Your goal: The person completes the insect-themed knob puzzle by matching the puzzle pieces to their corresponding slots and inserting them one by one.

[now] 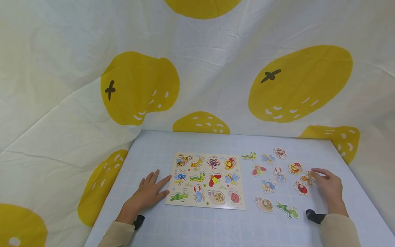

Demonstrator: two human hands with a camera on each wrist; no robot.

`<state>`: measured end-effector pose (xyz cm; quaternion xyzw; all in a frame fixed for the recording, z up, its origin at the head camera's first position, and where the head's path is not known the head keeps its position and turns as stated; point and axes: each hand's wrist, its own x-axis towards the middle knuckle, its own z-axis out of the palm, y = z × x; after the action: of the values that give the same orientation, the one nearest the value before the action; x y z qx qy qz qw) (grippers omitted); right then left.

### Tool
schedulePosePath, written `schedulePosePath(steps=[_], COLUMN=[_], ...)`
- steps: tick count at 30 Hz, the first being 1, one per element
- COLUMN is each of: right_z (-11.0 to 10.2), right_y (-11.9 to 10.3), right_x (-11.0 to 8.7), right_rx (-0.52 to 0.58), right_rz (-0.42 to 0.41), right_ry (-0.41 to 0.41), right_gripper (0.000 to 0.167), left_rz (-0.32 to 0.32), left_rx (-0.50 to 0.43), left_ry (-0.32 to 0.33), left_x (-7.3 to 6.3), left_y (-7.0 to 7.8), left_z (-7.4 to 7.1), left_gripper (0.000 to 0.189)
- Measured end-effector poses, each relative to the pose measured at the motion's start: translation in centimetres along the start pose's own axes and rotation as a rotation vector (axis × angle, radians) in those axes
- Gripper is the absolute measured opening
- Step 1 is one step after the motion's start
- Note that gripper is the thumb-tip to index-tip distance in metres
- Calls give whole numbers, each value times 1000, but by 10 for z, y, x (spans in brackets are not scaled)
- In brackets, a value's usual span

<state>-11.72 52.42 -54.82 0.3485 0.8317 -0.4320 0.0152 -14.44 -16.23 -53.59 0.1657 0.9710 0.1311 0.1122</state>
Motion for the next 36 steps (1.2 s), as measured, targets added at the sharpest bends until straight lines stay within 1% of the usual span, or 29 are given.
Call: schedulePosePath(steps=[6, 10, 13, 20, 23, 27, 36], right_z=[3, 8, 10, 6, 5, 5, 7], right_y=[10, 11, 9, 7, 8, 8, 8], right_x=[10, 11, 10, 5, 4, 3, 5], right_rx=[-19, -59, -85, -118, -131, -145, -147], right_rz=[26, 48, 46, 30, 34, 35, 12], right_ry=[-46, -98, -131, -167, -166, -142, -111], right_gripper=[79, 82, 84, 79, 77, 77, 74], left_rz=[-6, -14, -23, -5, 4, 9, 6], left_rx=[0, 0, -3, -25, -31, -25, -28], left_ry=[4, 5, 4, 10, 10, 19, 11], left_x=[0, -3, -6, -7, -6, -3, -4], left_y=[-1, -4, -5, -3, -2, -1, 3], left_z=[1, 3, 3, 0, 1, 2, -4], left_gripper=[63, 62, 62, 61, 61, 62, 61])
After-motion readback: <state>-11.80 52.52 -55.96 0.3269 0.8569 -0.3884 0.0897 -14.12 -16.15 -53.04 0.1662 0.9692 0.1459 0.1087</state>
